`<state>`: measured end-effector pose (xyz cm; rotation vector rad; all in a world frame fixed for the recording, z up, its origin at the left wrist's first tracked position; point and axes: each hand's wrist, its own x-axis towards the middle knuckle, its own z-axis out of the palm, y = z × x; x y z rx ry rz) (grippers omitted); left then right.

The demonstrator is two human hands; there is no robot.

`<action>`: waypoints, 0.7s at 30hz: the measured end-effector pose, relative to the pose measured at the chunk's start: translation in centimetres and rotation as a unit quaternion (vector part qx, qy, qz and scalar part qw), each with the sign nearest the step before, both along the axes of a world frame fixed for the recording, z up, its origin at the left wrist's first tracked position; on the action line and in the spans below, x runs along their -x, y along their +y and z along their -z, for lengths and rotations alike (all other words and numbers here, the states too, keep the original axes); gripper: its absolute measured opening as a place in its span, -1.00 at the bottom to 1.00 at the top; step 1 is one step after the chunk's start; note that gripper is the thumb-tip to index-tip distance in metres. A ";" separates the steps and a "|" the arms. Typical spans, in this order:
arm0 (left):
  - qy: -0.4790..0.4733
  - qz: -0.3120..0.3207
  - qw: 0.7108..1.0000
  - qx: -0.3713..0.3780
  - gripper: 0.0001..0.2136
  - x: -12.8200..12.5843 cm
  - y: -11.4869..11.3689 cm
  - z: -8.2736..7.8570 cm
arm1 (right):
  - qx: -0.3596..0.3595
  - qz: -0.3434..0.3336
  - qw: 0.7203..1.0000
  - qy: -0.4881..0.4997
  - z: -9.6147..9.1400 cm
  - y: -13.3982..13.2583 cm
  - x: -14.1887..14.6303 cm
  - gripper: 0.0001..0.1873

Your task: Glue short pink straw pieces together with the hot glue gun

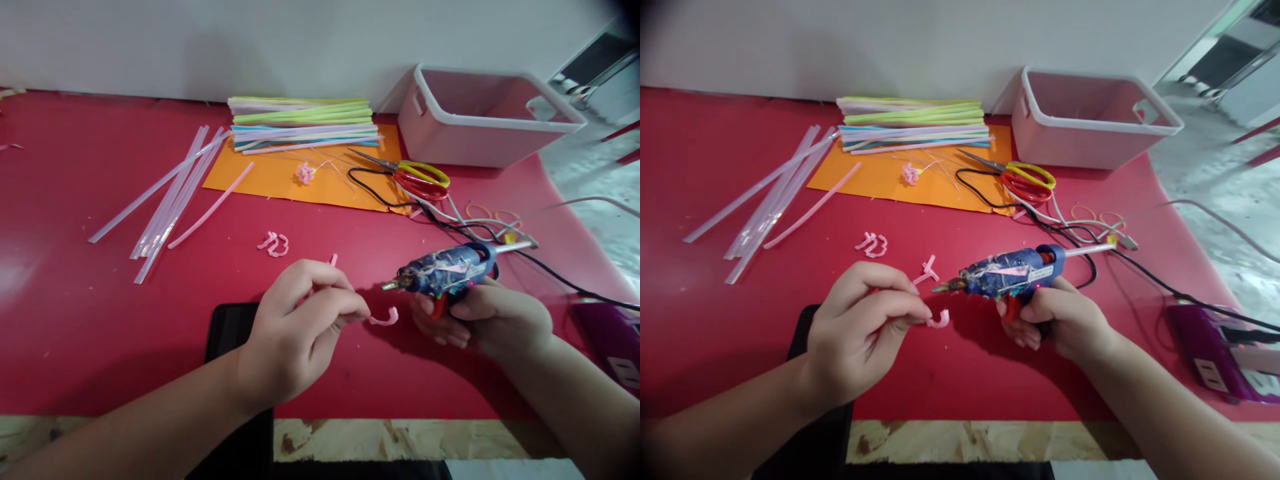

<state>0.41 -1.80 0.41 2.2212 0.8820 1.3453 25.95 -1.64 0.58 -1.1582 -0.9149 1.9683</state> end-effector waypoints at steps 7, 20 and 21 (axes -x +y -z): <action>-0.033 0.017 0.999 0.032 -0.84 -0.2 0.2 -0.4 | 0.017 -0.038 0.999 0.025 0.2 -0.3 -0.2 -0.76; -0.020 -0.006 1.000 0.023 -0.84 0.1 0.2 -0.3 | 0.081 -0.080 0.991 0.074 0.5 -0.6 -0.1 -0.70; -0.020 -0.008 0.999 0.024 -0.84 0.1 0.2 -0.3 | 0.087 -0.084 0.990 0.079 0.6 -0.6 -0.1 -0.69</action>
